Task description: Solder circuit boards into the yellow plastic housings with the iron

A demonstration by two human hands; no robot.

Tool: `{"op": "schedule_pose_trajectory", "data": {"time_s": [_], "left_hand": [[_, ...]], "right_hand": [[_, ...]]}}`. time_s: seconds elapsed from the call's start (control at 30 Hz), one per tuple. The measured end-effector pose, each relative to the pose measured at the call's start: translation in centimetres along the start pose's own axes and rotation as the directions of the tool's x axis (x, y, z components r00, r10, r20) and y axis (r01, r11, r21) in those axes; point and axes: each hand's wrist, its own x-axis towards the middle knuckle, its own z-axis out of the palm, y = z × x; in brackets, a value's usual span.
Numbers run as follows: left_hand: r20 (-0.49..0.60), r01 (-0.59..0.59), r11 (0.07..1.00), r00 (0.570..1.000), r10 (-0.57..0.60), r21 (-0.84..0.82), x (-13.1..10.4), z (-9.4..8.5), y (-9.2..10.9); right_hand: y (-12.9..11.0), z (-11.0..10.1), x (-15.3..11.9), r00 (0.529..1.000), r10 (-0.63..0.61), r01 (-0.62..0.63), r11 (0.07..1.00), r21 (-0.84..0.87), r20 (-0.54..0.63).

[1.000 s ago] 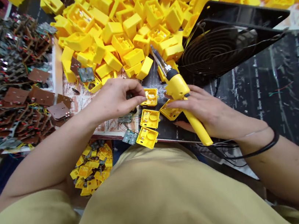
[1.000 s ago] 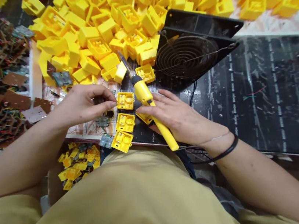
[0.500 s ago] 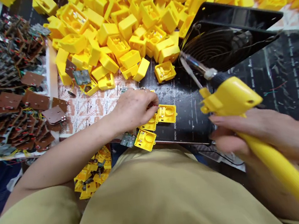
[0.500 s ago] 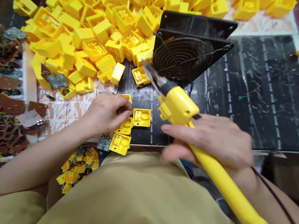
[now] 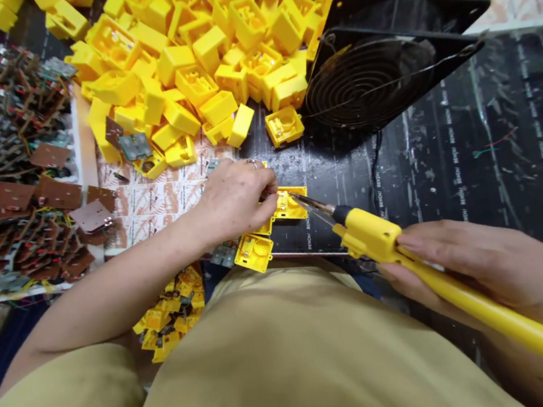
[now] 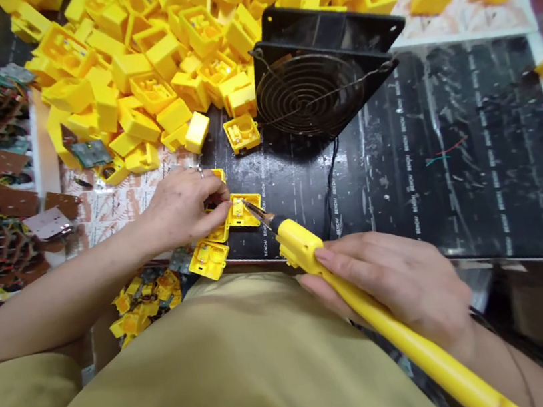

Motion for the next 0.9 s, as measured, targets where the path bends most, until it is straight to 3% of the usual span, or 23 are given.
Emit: {"op": "schedule_pose_trajectory", "data": {"time_s": [0.17, 0.33, 0.5, 0.57, 0.67, 0.9], "left_hand": [[0.001, 0.027, 0.999, 1.000, -0.026, -0.027, 0.0, 0.1, 0.0], [-0.007, 0.037, 0.998, 0.999, -0.037, -0.049, 0.1, 0.2, 0.0], [0.023, 0.043, 0.998, 0.999, -0.042, -0.039, 0.1, 0.1, 0.1], [0.025, 0.051, 0.998, 0.998, -0.050, -0.030, 0.1, 0.0, 0.2], [0.006, 0.049, 0.998, 0.999, -0.048, -0.039, 0.1, 0.1, 0.3], [-0.037, 0.043, 0.994, 0.998, -0.047, -0.100, 0.0, 0.3, 0.2]], "right_hand": [[1.6, 0.1, -0.2, 0.997, -0.050, 0.052, 0.998, -0.028, 0.062], [1.3, 0.3, 1.0, 0.985, -0.161, 0.163, 0.986, -0.020, 0.064], [1.0, -0.1, 1.6, 0.942, -0.326, 0.332, 0.940, -0.079, 0.081], [0.8, -0.7, 1.6, 0.953, -0.282, 0.293, 0.951, -0.098, 0.112], [0.5, -1.4, 1.4, 0.987, -0.128, 0.140, 0.982, -0.127, 0.096], [0.8, -0.7, 1.2, 0.985, -0.146, 0.152, 0.986, -0.066, 0.089]]}}
